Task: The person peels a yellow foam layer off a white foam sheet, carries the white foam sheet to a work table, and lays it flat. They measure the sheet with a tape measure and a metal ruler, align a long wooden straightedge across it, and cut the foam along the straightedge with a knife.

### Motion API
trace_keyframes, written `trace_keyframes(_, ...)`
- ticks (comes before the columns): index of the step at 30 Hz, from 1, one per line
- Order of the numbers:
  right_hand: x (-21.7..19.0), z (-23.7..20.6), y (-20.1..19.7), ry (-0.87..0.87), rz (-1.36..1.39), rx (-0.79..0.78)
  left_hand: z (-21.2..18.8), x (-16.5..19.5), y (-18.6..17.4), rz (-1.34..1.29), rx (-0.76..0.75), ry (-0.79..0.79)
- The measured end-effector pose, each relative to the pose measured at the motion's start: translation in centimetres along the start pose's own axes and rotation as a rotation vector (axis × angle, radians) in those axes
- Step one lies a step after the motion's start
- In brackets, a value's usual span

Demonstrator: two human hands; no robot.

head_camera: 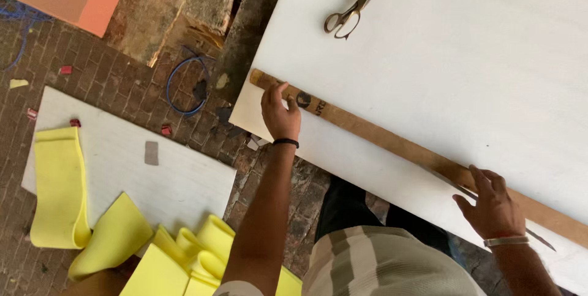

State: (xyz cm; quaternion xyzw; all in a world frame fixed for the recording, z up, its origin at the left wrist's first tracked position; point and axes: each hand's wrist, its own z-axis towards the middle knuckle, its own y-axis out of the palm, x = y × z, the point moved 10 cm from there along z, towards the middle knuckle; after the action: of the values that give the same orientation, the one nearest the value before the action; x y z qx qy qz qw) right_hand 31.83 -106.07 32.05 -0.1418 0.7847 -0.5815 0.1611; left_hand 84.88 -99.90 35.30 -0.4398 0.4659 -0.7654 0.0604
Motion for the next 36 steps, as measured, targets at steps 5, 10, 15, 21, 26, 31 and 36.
trace_keyframes(5,-2.3,1.7,-1.0,0.037,-0.099,0.05,3.7,-0.4,0.5,0.252,-0.194,0.358)
trace_keyframes(10,-2.8,0.4,-0.5,0.11,-0.163,0.034,3.9,-4.2,-1.0,0.28,-0.318,0.347)
trace_keyframes(15,-5.5,-1.8,3.6,0.185,-0.02,0.017,3.4,-7.6,-4.3,0.267,-0.224,0.284)
trace_keyframes(21,-6.9,-1.9,3.3,0.09,0.12,0.153,5.4,-9.2,-5.3,0.203,-0.211,0.153)
trace_keyframes(26,-6.7,-1.7,2.8,0.114,-0.074,0.075,7.7,-9.7,-3.9,0.08,-0.252,-0.113)
trace_keyframes(31,-6.3,-0.9,1.3,0.156,-0.068,0.122,8.3,-10.3,-2.6,-0.071,-0.306,-0.243)
trace_keyframes(36,-6.1,-0.5,0.4,0.169,-0.106,0.184,9.0,-11.8,-2.5,-0.146,-0.231,-0.241)
